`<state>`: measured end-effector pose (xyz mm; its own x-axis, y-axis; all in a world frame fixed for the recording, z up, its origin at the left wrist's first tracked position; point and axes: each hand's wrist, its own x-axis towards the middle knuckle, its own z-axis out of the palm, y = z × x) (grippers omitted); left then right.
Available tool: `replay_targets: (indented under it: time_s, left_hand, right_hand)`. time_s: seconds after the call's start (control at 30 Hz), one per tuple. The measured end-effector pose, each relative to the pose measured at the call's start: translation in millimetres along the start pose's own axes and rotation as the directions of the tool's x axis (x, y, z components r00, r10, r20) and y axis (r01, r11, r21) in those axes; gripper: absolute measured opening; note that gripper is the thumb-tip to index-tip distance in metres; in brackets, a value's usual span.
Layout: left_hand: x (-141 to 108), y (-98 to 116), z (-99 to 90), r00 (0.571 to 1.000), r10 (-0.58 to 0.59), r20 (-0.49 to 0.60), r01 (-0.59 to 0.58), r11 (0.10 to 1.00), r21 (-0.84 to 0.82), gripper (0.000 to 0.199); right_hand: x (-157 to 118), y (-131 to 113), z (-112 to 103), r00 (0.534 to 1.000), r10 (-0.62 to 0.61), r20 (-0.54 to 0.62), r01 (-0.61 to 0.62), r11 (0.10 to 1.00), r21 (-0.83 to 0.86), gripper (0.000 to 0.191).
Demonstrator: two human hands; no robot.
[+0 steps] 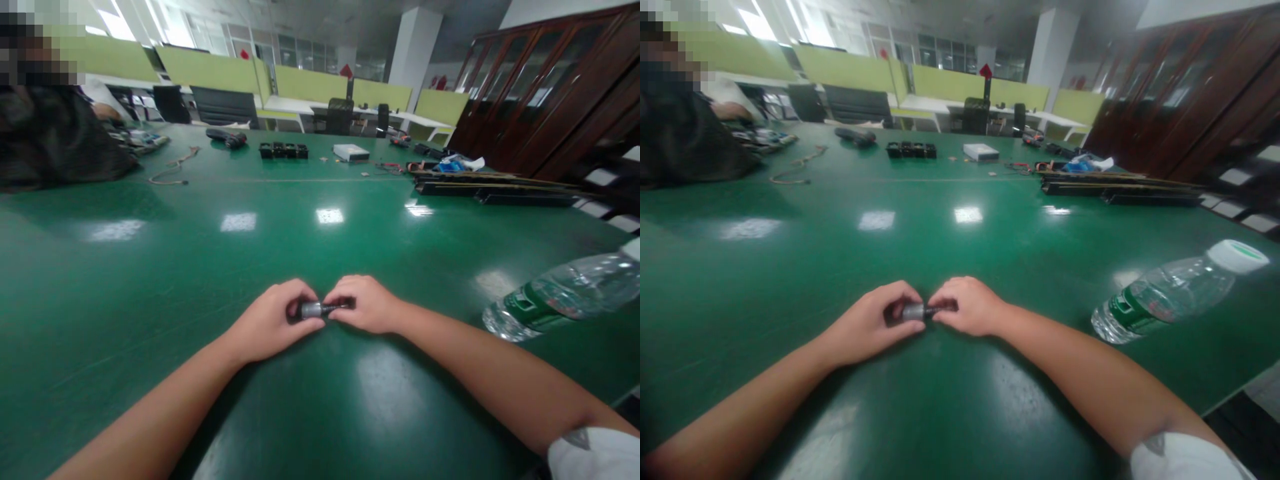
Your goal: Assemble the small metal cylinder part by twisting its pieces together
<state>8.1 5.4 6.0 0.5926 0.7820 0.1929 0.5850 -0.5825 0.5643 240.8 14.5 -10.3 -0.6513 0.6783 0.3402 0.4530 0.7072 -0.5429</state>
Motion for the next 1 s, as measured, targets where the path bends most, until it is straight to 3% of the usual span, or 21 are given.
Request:
replay_targets:
  time_s: [0.27, 1.0]
  left_hand:
    - [1.4, 1.1, -0.9, 0.999, -0.029, 0.022, 0.029, 0.999, 0.025, 0.025]
    - [1.6, 3.9, -1.5, 0.999, -0.034, 0.013, 0.034, 0.999, 0.002, 0.023]
  right_hand:
    - [-0.3, 0.8, -2.0, 0.998, -0.058, -0.01, 0.058, 0.998, -0.004, 0.016]
    - [0.0, 1.7, 0.4, 0.998, -0.069, -0.006, 0.069, 0.997, -0.034, 0.015]
